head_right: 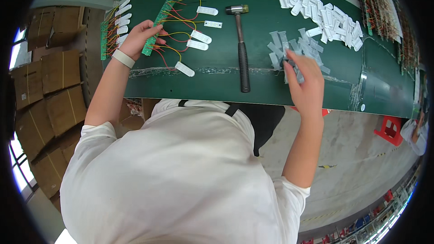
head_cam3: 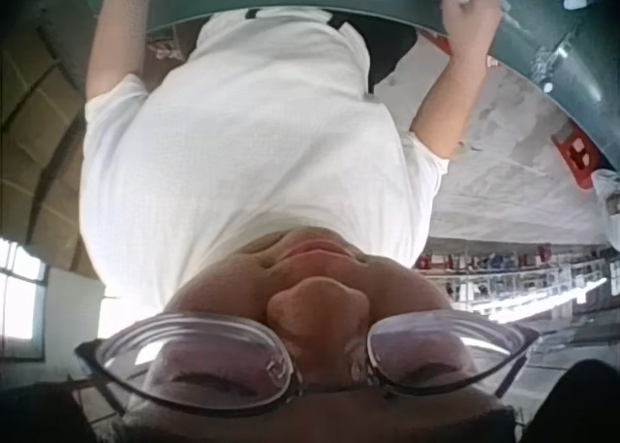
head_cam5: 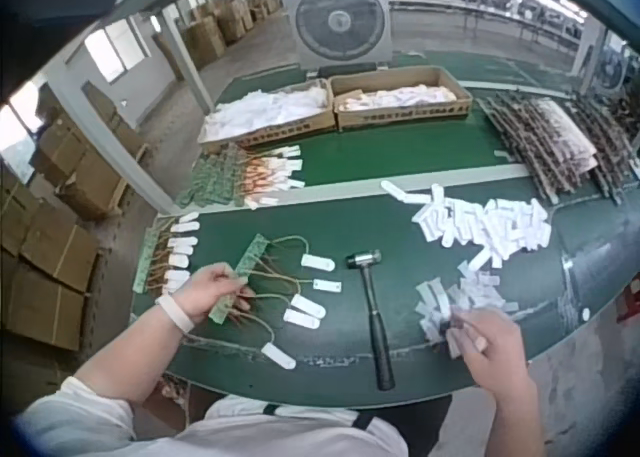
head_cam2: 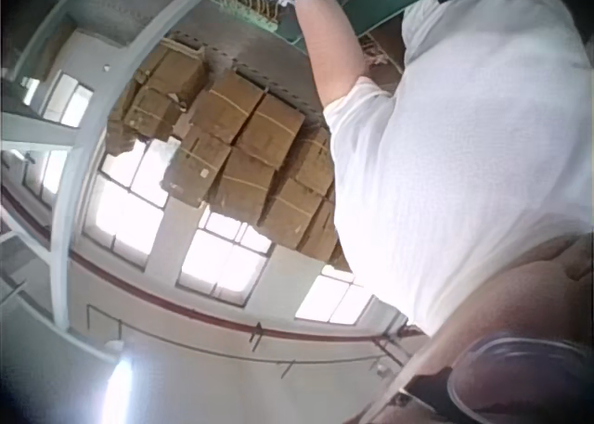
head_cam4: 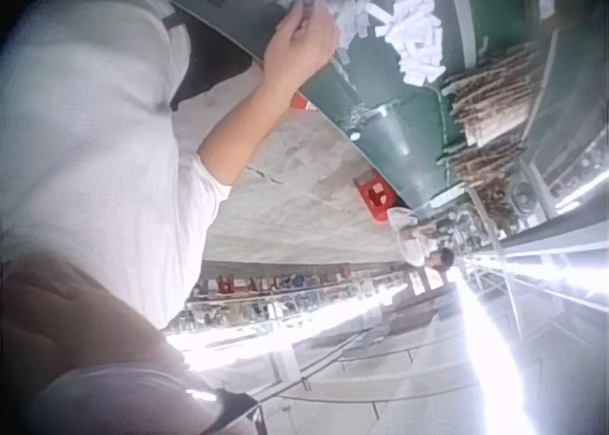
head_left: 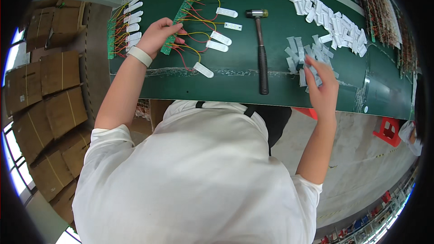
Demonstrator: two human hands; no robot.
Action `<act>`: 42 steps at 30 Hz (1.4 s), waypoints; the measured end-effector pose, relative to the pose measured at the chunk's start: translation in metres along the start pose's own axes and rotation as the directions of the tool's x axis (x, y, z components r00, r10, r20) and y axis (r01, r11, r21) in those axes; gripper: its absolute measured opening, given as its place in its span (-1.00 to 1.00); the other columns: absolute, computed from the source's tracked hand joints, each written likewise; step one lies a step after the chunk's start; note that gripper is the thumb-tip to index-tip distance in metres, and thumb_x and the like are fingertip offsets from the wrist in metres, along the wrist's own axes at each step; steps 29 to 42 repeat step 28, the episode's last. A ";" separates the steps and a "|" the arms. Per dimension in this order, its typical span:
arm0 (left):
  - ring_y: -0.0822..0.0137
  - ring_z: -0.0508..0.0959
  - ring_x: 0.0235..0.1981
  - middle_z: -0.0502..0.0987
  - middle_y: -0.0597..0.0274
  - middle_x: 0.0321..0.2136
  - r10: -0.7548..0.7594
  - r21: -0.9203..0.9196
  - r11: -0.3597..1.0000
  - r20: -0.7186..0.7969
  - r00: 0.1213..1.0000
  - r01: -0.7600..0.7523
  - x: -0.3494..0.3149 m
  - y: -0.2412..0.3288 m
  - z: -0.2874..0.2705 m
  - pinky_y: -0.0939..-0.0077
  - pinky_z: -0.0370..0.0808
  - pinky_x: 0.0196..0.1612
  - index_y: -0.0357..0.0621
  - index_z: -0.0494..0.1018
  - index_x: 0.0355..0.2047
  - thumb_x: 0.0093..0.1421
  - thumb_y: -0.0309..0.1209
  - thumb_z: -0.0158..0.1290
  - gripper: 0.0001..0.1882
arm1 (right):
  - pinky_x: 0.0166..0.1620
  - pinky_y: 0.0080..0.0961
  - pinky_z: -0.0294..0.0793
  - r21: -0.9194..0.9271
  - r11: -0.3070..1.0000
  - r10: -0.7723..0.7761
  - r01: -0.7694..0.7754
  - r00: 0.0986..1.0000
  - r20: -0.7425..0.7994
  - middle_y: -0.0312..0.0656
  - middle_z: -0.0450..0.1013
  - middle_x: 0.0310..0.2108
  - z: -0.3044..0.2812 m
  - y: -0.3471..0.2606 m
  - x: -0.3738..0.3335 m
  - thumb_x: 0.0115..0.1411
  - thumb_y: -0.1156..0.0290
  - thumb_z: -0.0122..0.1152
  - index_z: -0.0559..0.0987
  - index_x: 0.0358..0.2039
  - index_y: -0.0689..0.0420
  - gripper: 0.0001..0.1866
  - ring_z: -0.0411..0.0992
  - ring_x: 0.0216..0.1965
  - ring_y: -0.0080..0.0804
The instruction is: Assembling plastic diffuser components onto LED circuit boards on a production line and using a mallet to tap them into place.
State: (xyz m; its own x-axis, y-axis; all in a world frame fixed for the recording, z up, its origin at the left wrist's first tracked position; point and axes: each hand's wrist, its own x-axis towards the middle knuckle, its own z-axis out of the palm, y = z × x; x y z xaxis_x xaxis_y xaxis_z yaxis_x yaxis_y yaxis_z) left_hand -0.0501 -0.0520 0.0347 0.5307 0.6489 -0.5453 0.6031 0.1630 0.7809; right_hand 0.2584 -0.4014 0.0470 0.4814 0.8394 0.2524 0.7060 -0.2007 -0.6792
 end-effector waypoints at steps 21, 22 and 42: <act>0.51 0.58 -0.30 0.65 0.29 -0.26 0.345 -0.012 0.937 0.182 0.921 -0.348 -0.072 0.241 0.013 0.62 0.48 -0.21 -0.04 0.41 -0.22 0.28 -0.47 0.15 -0.87 | -0.15 -0.28 0.49 0.284 -0.701 0.689 -0.654 -0.518 0.507 -0.22 0.56 -0.11 0.014 -0.004 -0.812 0.44 0.04 0.04 0.45 0.23 -0.06 -0.56 0.48 -0.12 -0.36; 0.52 0.56 -0.30 0.65 0.30 -0.26 0.325 0.035 0.942 0.142 0.935 -0.333 -0.086 0.256 0.026 0.63 0.45 -0.23 -0.08 0.44 -0.12 0.26 -0.46 0.15 -0.80 | -0.04 -0.22 0.48 0.357 -0.673 0.728 -0.648 -0.495 0.474 -0.20 0.55 -0.02 0.000 -0.007 -0.818 0.43 0.02 0.06 0.39 0.33 -0.08 -0.47 0.47 0.00 -0.34; 0.57 0.54 -0.24 0.64 0.40 -0.25 0.330 0.241 0.905 0.122 0.936 -0.351 -0.163 0.332 0.138 0.61 0.34 -0.20 -0.11 0.50 0.01 0.23 -0.35 0.15 -0.66 | -0.03 -0.20 0.47 0.739 -0.341 0.854 -0.581 -0.519 -0.014 -0.19 0.57 0.02 -0.030 -0.112 -0.929 0.40 -0.06 0.09 0.39 0.33 -0.07 -0.41 0.50 0.00 -0.30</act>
